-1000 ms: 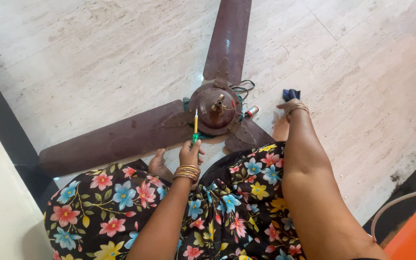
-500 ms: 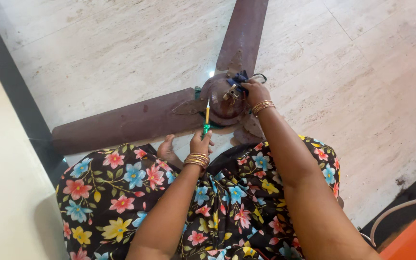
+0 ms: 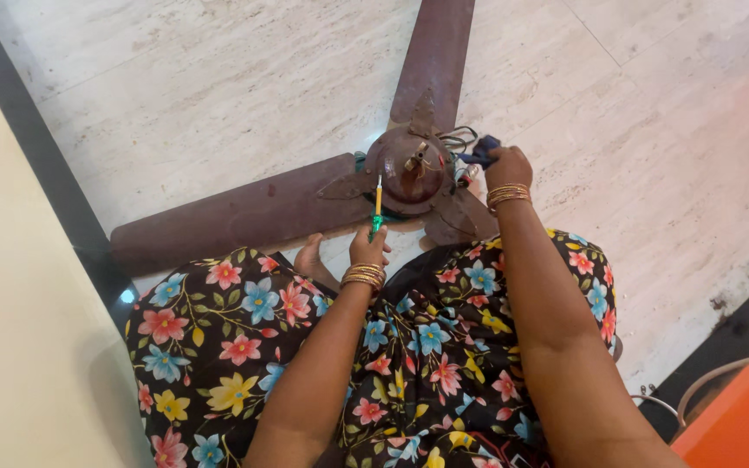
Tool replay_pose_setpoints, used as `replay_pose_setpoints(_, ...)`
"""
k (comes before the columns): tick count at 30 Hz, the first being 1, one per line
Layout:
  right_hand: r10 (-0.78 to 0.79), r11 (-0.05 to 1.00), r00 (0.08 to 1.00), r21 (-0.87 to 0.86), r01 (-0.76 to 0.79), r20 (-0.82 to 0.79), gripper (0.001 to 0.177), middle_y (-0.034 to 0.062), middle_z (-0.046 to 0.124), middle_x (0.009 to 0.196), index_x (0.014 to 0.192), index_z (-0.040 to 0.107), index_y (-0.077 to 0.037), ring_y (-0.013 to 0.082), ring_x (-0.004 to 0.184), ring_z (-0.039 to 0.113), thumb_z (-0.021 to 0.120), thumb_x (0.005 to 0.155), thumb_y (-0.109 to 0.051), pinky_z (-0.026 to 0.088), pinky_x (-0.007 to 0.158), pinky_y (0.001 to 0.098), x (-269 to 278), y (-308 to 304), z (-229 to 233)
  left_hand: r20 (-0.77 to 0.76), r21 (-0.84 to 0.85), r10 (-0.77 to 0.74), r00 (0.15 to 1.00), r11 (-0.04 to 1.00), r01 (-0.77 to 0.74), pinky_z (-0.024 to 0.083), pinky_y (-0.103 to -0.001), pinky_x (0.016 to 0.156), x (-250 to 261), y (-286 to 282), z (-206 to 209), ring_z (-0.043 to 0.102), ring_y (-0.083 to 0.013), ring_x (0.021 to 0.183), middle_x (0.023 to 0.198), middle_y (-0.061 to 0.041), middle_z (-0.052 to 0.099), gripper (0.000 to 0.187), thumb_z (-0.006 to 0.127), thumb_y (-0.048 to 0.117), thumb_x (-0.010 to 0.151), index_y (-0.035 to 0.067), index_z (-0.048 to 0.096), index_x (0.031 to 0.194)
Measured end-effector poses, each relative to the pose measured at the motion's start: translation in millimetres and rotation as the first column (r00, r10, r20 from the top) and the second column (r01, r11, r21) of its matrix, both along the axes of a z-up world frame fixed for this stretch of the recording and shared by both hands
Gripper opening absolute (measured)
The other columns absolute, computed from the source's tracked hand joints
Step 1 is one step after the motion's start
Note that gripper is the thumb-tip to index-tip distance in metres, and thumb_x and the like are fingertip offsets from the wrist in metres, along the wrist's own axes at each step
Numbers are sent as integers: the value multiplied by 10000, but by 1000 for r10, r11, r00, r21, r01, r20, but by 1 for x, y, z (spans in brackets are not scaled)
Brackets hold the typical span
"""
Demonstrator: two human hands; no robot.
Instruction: The person sits on the floor and uses a screwdriver to tighten screws on the central hub of a ceiling fan lying on the floor. They wipe the fan hub with a cloth and continue adjusting the screws.
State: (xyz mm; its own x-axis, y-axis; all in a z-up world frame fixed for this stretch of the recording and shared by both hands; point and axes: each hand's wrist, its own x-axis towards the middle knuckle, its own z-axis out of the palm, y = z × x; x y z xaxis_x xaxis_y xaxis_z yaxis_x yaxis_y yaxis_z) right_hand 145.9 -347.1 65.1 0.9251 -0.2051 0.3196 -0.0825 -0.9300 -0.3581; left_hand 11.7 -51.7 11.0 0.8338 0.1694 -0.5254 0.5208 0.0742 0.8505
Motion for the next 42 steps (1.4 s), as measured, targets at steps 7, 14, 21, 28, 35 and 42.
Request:
replay_pose_setpoints(7,235,960,932,-84,-266,-275,420,173,626,1291,1263,673,-61,366,1235,567,563,858,-58,477,998,444,-42,85,-60,25,7,-2,1000,1000,2,425,-311,395,4,-4,-2,555,-146,419,675,-81,682,357,684,358,943,13,626,1015)
replay_pose_setpoints(14,76,984,849,-100,-150,-523,620,300,350,1542,1432,446,69,407,1443,350,601,904,-217,339,1157,426,-12,57,-87,45,51,9,999,999,-11,456,-308,397,2,1,1,561,-148,412,670,-80,683,349,668,364,931,41,643,1060)
replay_pose_setpoints(21,204,910,857,-231,-344,-474,628,290,412,1531,1409,479,87,392,1453,386,619,841,-141,382,1151,398,-55,97,-72,69,58,14,997,998,-18,427,-314,386,3,0,-4,563,-147,412,665,-80,681,330,655,358,955,38,641,1035)
replay_pose_setpoints(28,385,903,808,0,-430,-446,530,159,587,1404,1376,565,-20,314,1399,507,652,896,-225,425,1189,400,-94,132,-12,120,58,91,989,993,-99,409,-311,366,5,4,5,565,-146,413,645,-64,657,298,642,333,967,38,622,938)
replay_pose_setpoints(35,247,929,904,-181,-324,-349,705,147,429,1536,1494,477,-54,367,1485,325,707,842,-197,411,1113,461,-88,149,-42,131,50,124,984,990,-131,439,-295,375,-1,10,0,578,-138,425,645,-55,648,283,631,329,973,56,607,904)
replay_pose_setpoints(42,146,989,890,97,-115,-433,769,234,306,1569,1434,415,65,399,1417,322,769,810,-214,339,1155,427,-65,107,-53,130,40,110,985,992,-117,438,-283,391,-1,8,-9,577,-136,433,661,-56,654,286,636,329,984,47,616,939)
